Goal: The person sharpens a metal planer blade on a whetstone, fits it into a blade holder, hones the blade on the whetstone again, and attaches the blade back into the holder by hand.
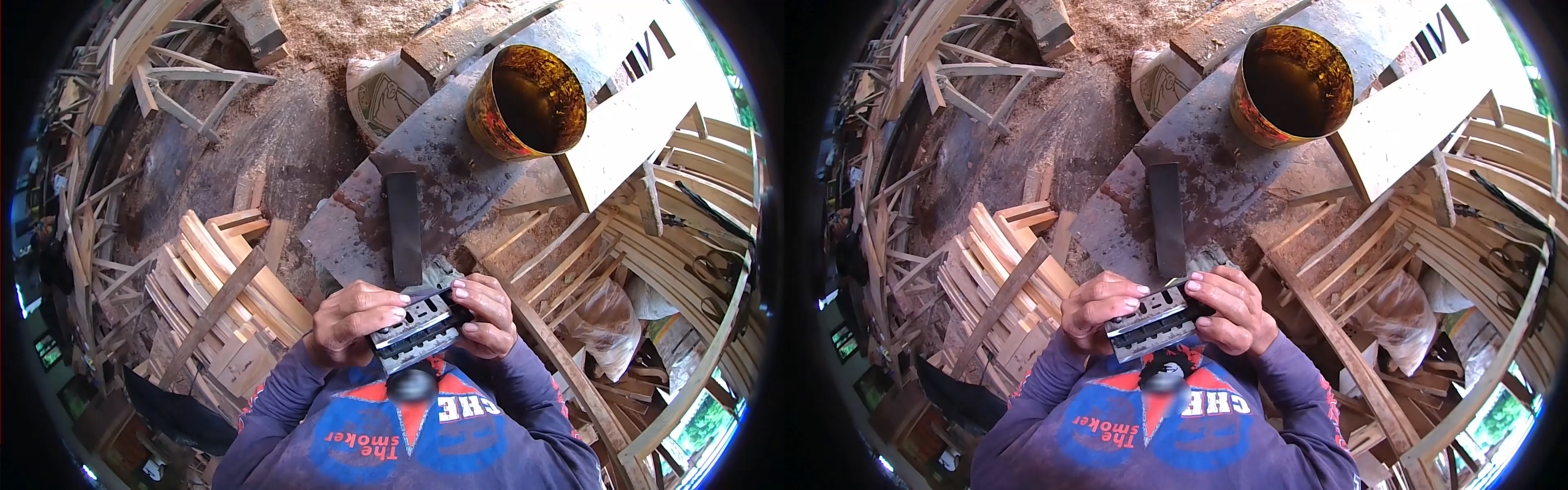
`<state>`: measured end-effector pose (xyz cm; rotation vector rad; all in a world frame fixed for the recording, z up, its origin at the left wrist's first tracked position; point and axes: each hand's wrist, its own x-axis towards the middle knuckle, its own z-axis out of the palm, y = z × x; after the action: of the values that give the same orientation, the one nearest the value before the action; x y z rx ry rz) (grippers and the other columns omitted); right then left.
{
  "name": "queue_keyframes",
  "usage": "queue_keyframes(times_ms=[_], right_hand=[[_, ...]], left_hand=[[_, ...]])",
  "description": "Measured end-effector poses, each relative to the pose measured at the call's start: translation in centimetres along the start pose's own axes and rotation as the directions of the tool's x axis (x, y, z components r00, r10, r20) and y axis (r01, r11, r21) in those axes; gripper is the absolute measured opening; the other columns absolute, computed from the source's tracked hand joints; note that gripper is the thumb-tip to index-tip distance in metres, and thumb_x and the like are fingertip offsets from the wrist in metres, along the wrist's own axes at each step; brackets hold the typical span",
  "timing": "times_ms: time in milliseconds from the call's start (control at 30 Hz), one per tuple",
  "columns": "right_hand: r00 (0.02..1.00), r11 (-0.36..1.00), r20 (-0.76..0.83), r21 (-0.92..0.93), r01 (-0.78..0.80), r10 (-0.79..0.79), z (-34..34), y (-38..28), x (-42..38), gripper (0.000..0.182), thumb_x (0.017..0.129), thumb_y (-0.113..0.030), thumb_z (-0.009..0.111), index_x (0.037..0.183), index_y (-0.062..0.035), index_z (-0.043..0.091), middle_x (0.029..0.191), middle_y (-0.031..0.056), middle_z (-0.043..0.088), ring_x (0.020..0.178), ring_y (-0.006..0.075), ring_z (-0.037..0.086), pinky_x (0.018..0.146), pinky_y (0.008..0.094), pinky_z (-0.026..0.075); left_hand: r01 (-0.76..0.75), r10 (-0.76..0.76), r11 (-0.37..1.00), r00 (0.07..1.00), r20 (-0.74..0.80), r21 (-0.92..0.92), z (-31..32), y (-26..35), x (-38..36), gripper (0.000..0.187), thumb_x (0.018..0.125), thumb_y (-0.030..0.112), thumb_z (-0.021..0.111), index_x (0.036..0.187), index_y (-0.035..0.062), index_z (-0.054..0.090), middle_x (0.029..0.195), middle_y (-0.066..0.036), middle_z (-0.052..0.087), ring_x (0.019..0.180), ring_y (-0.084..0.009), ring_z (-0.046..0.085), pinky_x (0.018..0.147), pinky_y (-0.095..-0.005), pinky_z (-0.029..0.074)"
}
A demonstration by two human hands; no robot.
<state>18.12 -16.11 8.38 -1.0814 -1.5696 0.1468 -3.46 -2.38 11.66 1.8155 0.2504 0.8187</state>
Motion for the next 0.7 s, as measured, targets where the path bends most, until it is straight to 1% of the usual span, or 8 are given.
queue_keyframes(times_ms=[167,233,300,333,567,633,667,700], right_hand=[[1.000,1.000,0.026,-0.020,-0.013,0.013,-0.1,0.1,0.6,0.038,0.095,-0.016,0.071,0.127,-0.0080,0.051,0.129,0.0266,0.066,0.111,0.0411,0.071,0.083,0.0518,0.060],[0.999,1.000,0.039,-0.024,-0.018,0.019,-0.1,0.2,0.8,0.040,0.095,-0.017,0.072,0.127,-0.0076,0.051,0.129,0.0266,0.066,0.111,0.0411,0.071,0.083,0.0516,0.060],[0.997,0.998,0.056,-0.010,-0.057,0.058,0.1,0.4,0.8,0.044,0.093,-0.015,0.075,0.128,-0.0077,0.051,0.129,0.0269,0.067,0.110,0.0409,0.072,0.083,0.0514,0.060],[0.997,0.998,0.044,-0.011,-0.066,0.067,0.3,0.5,0.7,0.048,0.090,-0.013,0.078,0.130,-0.0080,0.050,0.129,0.0265,0.067,0.110,0.0403,0.072,0.083,0.0515,0.060],[0.994,0.996,0.068,0.028,-0.082,0.080,0.6,1.3,1.1,0.058,0.086,-0.014,0.081,0.134,-0.0069,0.050,0.129,0.0261,0.067,0.109,0.0396,0.072,0.084,0.0511,0.060],[0.988,0.993,0.108,0.024,-0.116,0.113,0.7,1.3,2.0,0.061,0.085,-0.017,0.082,0.135,-0.0041,0.050,0.129,0.0263,0.067,0.109,0.0406,0.072,0.085,0.0501,0.060],[0.981,0.992,0.154,0.022,-0.123,0.118,0.6,1.3,2.6,0.058,0.086,-0.020,0.082,0.134,-0.0002,0.055,0.128,0.0248,0.067,0.109,0.0400,0.072,0.086,0.0487,0.060],[0.959,0.992,0.256,-0.045,-0.115,0.123,0.3,1.0,3.4,0.050,0.089,-0.018,0.077,0.131,0.0020,0.059,0.125,0.0229,0.069,0.108,0.0383,0.072,0.086,0.0473,0.060]], left_hand=[[0.002,-0.002,1.000,1.000,-0.015,-0.001,0.0,0.0,0.2,0.034,0.084,-0.003,0.067,0.117,0.0045,0.068,0.112,-0.018,0.075,0.094,-0.0315,0.077,0.078,-0.0413,0.060],[0.010,-0.010,1.000,1.000,-0.015,0.003,-0.1,-0.1,0.2,0.037,0.081,-0.004,0.069,0.118,0.0039,0.068,0.111,-0.019,0.075,0.095,-0.0324,0.077,0.078,-0.0413,0.060],[0.021,-0.021,1.000,1.000,-0.015,0.000,-0.3,-0.1,0.4,0.039,0.080,-0.004,0.069,0.118,0.0033,0.067,0.110,-0.019,0.075,0.096,-0.0329,0.077,0.078,-0.0414,0.060],[0.032,-0.032,0.999,0.999,-0.012,-0.003,-0.4,-0.1,0.4,0.040,0.079,-0.004,0.070,0.118,0.0028,0.067,0.110,-0.019,0.075,0.097,-0.0334,0.077,0.078,-0.0415,0.060],[0.035,-0.035,0.999,0.999,-0.028,0.002,-0.8,0.0,0.9,0.042,0.077,-0.004,0.071,0.118,0.0020,0.067,0.109,-0.019,0.075,0.098,-0.0340,0.077,0.079,-0.0416,0.061],[0.054,-0.053,0.998,0.998,-0.034,0.029,-0.9,-0.1,0.9,0.042,0.077,-0.004,0.072,0.119,0.0014,0.067,0.109,-0.020,0.075,0.097,-0.0344,0.077,0.080,-0.0421,0.061],[0.044,-0.042,0.999,0.998,-0.039,0.029,-0.8,-0.3,0.9,0.042,0.077,-0.004,0.072,0.119,0.0014,0.067,0.109,-0.020,0.075,0.097,-0.0344,0.077,0.080,-0.0421,0.061],[0.055,-0.053,0.998,0.998,-0.038,0.035,-0.7,-0.6,0.8,0.042,0.077,-0.003,0.073,0.119,0.0013,0.067,0.110,-0.019,0.075,0.097,-0.0341,0.076,0.081,-0.0416,0.061]])
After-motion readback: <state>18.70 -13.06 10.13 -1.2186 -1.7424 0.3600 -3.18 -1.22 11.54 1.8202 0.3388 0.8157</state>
